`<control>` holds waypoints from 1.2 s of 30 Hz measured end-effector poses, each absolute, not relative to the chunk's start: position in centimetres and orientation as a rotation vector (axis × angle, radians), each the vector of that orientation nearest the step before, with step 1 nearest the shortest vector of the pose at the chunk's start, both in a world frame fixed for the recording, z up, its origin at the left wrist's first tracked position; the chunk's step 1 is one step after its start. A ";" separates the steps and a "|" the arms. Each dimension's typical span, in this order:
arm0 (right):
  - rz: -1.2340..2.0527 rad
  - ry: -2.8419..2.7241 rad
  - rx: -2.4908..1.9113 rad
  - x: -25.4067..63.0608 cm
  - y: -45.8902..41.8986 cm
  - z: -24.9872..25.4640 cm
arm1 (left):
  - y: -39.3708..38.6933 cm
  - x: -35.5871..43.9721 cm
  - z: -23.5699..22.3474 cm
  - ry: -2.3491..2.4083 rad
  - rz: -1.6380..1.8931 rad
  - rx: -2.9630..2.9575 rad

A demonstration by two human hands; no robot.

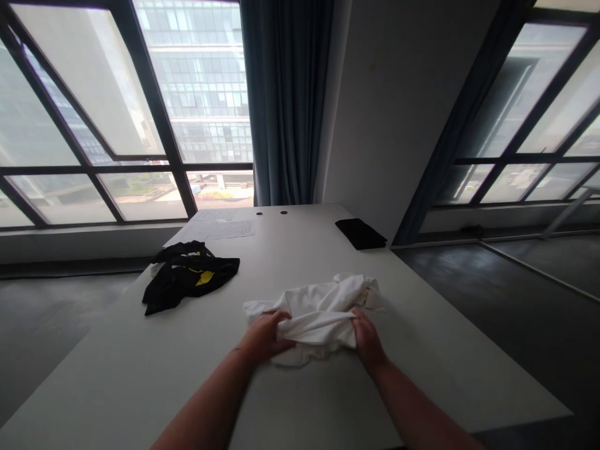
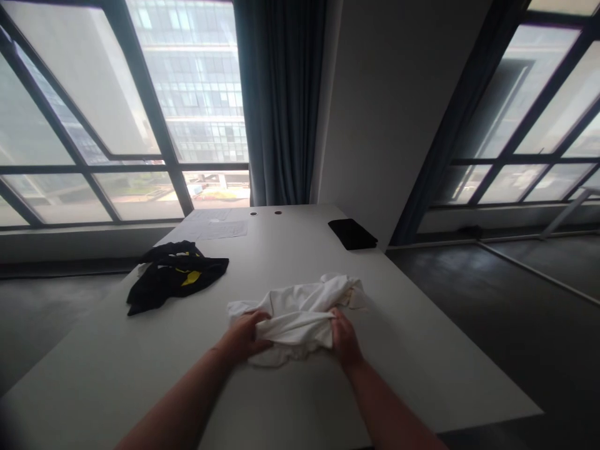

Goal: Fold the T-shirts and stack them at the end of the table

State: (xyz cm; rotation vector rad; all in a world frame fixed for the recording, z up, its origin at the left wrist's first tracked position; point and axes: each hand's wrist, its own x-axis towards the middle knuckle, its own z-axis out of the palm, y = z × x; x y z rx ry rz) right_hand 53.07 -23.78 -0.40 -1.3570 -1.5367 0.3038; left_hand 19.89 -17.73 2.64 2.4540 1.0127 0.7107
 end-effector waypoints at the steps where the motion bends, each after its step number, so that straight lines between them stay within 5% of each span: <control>1: 0.269 -1.530 -1.391 54.7 -22.9 -0.6 | -17.7 19.7 2.7 0.978 0.670 2.452; 6: 0.119 -1.398 -1.564 61.1 -20.6 -1.1 | -16.4 17.7 2.4 0.939 0.577 2.547; 13: -0.122 -1.251 -1.499 60.3 -20.3 0.3 | -14.6 16.8 1.6 1.336 0.906 2.402; 23: 0.215 -2.392 -1.371 53.1 -22.3 1.5 | -15.8 16.8 2.5 1.447 0.989 2.187; 30: 0.469 -2.063 -1.317 55.9 -23.8 2.9 | -16.1 14.1 4.2 1.375 0.678 2.272; 36: 0.314 -1.682 -1.596 59.9 -25.5 3.9 | -16.9 13.3 4.0 1.338 0.520 2.390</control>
